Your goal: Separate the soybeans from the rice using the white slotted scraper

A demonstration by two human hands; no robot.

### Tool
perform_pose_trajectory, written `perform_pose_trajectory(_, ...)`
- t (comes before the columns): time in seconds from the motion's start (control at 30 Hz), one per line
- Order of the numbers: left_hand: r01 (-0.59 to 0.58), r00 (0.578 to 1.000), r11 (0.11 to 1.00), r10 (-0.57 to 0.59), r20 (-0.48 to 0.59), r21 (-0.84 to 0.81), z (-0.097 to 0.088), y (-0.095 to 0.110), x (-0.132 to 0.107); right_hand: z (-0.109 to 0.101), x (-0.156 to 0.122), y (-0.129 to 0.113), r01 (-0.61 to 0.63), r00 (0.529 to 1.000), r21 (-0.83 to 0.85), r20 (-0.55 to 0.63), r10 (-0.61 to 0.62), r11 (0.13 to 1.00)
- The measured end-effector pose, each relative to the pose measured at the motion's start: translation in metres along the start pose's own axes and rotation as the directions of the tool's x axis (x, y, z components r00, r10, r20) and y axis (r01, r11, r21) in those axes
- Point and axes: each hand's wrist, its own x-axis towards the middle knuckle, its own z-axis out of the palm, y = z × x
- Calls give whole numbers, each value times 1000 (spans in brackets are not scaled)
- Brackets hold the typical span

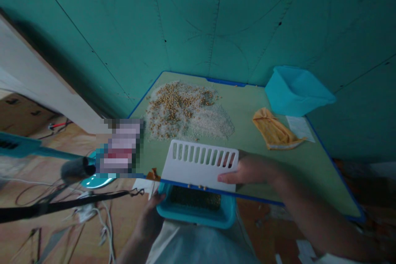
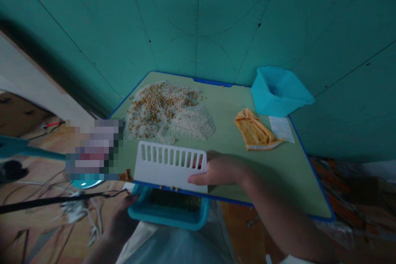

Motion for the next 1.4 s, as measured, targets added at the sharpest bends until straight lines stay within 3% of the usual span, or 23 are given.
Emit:
perform_pose_trajectory(0.3, 50, 999, 997, -51, 13, 54, -5, -6, 6, 7, -5, -3, -53, 999, -93, -5, 53, 994)
perform_pose_trajectory(0.5, 33, 999, 998, -34, 15, 61, -6, -8, 7, -2, -6, -8, -37, 999, 60, 27, 36, 998)
perform_pose_trajectory(0.6, 22, 999, 999, -24, 35, 36, -6, -7, 6, -18, -6, 4, 12, 981, 228, -189, 32, 974)
perform_pose_trajectory(0.73, 50, 998, 999, -51, 44, 4, -5, -4, 4, -41, -5, 36, 103, 848, 459, -504, 163, 883)
perform_pose_trajectory(0.83, 62, 998, 998, -62, 13, 3, -4, -2, 2, -52, -2, 56, 187, 769, 529, -603, 212, 828)
perform_pose_trajectory(1.0, 66, 998, 998, -67, 18, 18, -4, -1, -1, -53, 2, 62, 127, 801, 548, -548, 240, 827)
perform_pose_trajectory(1.23, 50, 999, 999, -50, 6, -1, -11, -4, 2, -53, 2, 58, 45, 812, 525, -515, 276, 850)
perform_pose_trajectory(1.4, 43, 999, 999, -43, 22, -12, -13, -5, 4, -53, 1, 64, 43, 838, 563, -471, 277, 826)
